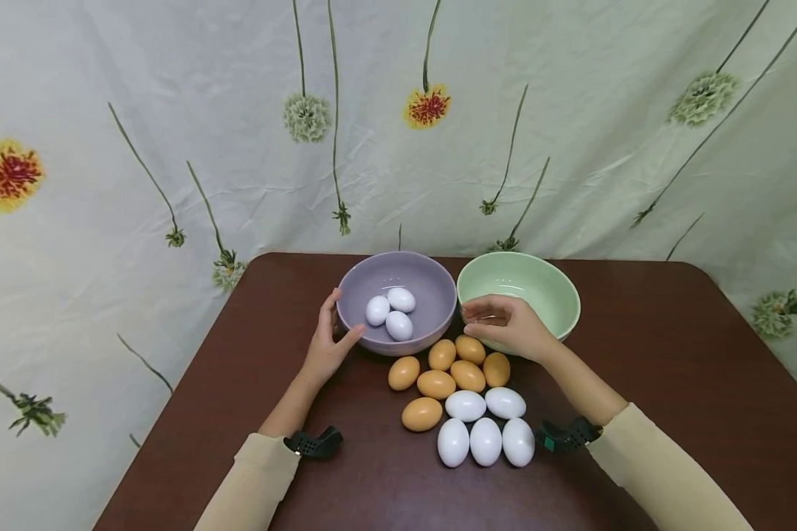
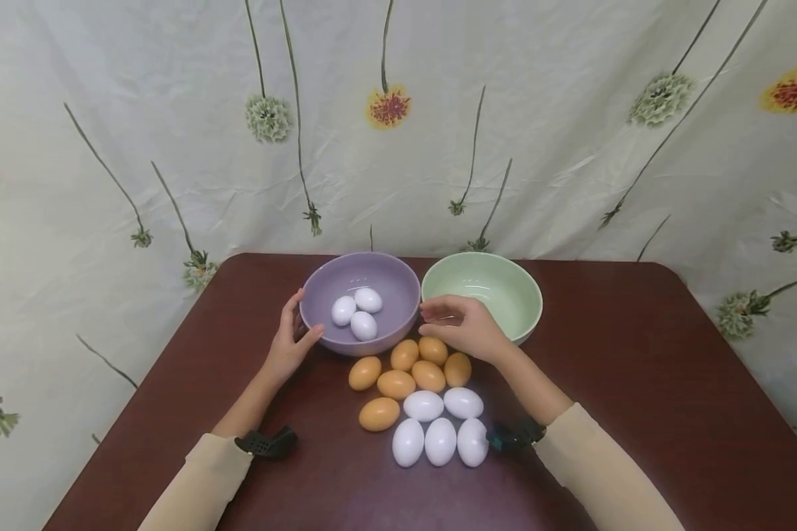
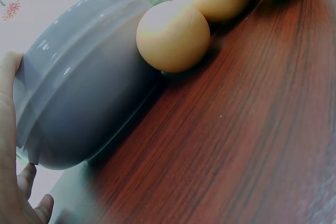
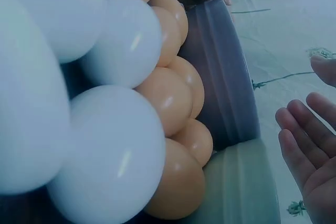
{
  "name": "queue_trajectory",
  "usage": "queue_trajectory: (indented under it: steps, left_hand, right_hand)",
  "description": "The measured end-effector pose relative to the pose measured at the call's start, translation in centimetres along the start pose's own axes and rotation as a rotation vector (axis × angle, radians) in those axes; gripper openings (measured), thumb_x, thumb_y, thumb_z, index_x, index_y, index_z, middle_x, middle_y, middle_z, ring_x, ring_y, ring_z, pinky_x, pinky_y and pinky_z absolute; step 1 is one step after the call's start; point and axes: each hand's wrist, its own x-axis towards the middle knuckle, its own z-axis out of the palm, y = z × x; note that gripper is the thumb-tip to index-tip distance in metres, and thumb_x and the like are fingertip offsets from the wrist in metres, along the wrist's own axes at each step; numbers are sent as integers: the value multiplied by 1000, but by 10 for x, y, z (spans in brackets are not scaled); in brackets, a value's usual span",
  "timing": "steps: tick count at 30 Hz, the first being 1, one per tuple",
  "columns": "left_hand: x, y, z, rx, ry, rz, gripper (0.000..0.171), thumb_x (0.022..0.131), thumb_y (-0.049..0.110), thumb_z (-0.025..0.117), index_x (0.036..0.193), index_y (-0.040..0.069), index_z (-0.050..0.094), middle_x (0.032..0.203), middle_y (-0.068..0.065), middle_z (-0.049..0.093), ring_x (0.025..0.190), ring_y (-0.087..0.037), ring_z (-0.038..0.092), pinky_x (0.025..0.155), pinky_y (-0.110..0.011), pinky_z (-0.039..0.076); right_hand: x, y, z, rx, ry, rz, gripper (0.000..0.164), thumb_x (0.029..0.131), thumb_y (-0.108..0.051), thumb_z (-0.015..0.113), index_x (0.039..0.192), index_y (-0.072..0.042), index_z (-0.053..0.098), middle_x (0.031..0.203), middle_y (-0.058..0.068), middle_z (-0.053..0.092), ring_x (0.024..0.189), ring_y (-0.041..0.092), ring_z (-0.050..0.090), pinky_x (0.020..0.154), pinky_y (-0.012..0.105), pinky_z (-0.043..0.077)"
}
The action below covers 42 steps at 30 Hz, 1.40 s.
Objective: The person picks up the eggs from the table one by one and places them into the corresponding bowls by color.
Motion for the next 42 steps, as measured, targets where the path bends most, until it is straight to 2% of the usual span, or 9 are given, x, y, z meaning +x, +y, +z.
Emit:
queue_trajectory:
  steps: [10,17,29,42]
  left_hand:
    - [0,-2,1,-6,3,11,77,92,7,62,152,-2,16,161,-19,8,146,-31,13,112,-57,18]
    - [2,-2,-2,3,8,10,77,91,7,63,152,-2,17,161,-19,9,146,-31,15,111,-57,19]
    - [4,-1,-3,0,-12,2,77,92,6,62,152,-2,15,161,-19,6,146,-33,10,111,-60,17]
    - [3,1,-3,-1,-17,-8,77,92,6,62,153,-1,15,162,-17,5,146,-33,10,111,-60,17]
  right_hand:
    - [-36,8,-16,37,-17,0,34,85,1,71,116,11,63,110,27,65,100,21,65,85,27,52]
    - [-55,15,-20,43,-58,-9,33,86,2,70,115,13,61,108,31,63,100,29,66,85,27,52]
    - [-72,34,-18,53,-79,-36,34,84,6,71,115,14,61,107,28,65,100,18,66,85,28,52]
    - [-87,55,-14,63,-41,-35,33,80,8,74,112,11,64,102,24,67,95,14,66,82,26,53]
